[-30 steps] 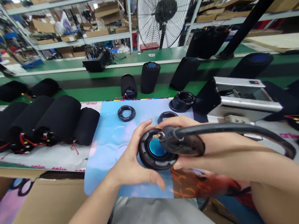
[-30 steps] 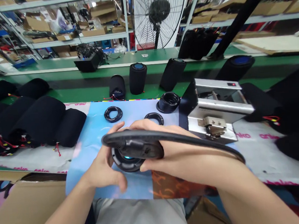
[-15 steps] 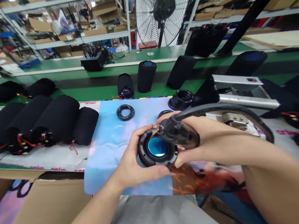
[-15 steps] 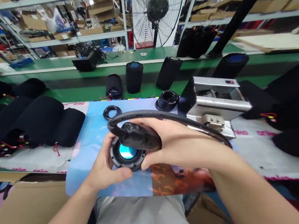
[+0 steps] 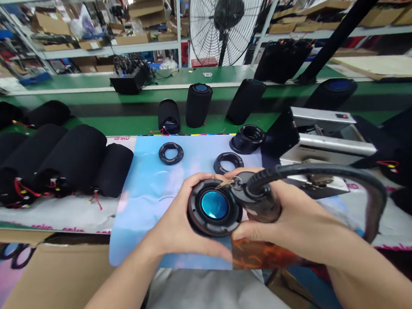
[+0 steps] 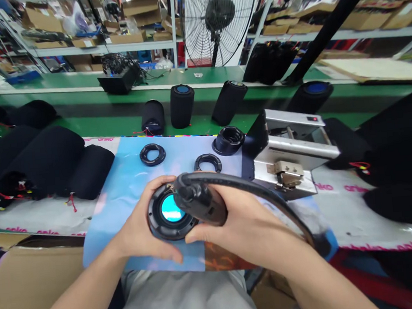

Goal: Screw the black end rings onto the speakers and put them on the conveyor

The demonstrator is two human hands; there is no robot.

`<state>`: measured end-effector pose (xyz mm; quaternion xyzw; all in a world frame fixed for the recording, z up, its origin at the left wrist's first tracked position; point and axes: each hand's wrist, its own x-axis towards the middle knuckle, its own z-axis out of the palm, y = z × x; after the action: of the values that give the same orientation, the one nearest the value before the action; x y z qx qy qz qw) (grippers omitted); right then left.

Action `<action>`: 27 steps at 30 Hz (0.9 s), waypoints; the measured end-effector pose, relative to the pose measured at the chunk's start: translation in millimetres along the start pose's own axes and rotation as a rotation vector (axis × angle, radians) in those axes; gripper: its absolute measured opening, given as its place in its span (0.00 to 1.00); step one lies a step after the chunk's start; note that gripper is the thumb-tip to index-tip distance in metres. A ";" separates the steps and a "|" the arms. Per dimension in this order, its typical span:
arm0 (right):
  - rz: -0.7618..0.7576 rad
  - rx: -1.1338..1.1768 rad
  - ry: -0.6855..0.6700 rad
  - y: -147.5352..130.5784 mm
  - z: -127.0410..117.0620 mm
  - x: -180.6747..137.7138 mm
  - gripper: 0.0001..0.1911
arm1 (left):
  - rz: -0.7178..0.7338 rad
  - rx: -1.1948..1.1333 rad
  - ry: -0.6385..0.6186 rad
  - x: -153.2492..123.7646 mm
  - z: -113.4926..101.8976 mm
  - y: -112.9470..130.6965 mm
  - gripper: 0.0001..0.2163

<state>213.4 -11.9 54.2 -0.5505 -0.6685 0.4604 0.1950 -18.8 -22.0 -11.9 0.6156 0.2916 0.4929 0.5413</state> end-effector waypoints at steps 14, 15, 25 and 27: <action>-0.062 -0.259 0.014 -18.9 -6.4 1.8 0.31 | 0.153 0.061 0.055 -0.7 5.6 -18.7 0.49; -0.049 -0.269 0.059 -20.3 -2.8 -1.8 0.31 | 0.146 0.076 0.059 -1.2 5.5 -19.3 0.50; -0.002 -0.309 0.075 -22.7 -3.4 -0.9 0.28 | 0.160 -0.073 -0.040 -3.4 -4.8 -13.5 0.34; 0.012 -0.275 0.015 -20.8 -7.0 0.6 0.26 | 0.141 -0.025 0.000 -5.1 -4.6 -13.2 0.28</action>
<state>207.0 -7.9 74.9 -0.5794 -0.7204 0.3618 0.1198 -22.5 -21.6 -26.3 0.6278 0.2412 0.5336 0.5128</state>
